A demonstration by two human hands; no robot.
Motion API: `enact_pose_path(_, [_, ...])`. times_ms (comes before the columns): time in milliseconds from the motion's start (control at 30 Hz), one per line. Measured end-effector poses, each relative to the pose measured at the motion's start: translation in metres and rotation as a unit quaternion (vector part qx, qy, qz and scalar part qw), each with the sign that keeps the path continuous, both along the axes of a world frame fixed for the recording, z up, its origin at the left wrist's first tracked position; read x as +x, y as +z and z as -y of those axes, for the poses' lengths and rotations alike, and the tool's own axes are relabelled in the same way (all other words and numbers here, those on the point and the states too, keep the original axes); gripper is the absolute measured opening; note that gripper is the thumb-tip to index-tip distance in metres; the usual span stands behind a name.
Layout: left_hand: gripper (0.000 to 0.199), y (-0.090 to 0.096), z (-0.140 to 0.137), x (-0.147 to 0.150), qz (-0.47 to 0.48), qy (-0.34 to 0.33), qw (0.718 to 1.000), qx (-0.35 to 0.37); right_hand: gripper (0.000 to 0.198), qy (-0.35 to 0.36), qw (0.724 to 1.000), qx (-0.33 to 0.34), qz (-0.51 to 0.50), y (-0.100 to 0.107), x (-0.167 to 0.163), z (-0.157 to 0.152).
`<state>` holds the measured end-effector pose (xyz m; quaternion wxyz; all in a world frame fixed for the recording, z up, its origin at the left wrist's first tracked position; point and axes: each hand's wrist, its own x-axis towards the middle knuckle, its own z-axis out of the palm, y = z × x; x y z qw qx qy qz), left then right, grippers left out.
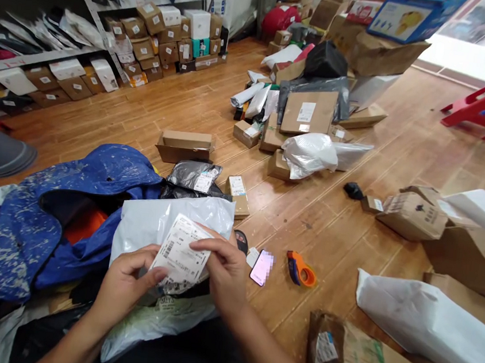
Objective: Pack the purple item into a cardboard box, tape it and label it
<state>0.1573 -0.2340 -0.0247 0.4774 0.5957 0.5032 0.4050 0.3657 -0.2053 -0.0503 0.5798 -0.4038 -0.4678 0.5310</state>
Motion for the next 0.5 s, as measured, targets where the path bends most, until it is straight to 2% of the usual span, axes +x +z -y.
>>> enact_pose_path(100, [0.053, -0.005, 0.006, -0.002, -0.006, 0.021, 0.995, -0.093, 0.012, 0.016, 0.988, -0.122, -0.089, 0.003, 0.0, 0.001])
enact_pose_path(167, [0.052, -0.004, 0.01, 0.001, 0.013, 0.049, 0.987, -0.154, 0.03, 0.065, 0.971, -0.178, -0.143, 0.005, 0.0, 0.002])
enact_pose_path(233, [0.052, -0.001, 0.012, 0.005, 0.04, 0.071, 0.977, -0.198, 0.044, 0.086, 0.967, -0.186, -0.153, 0.007, -0.001, 0.002])
enact_pose_path(400, [0.043, -0.001, 0.011, 0.016, 0.103, 0.072, 0.973, -0.195, 0.04, 0.048, 0.988, -0.147, -0.016, 0.006, -0.011, 0.005])
enact_pose_path(500, [0.046, -0.011, 0.01, 0.019, 0.119, 0.07, 0.968, -0.21, 0.056, 0.04, 0.989, -0.137, -0.034, 0.009, -0.017, 0.006])
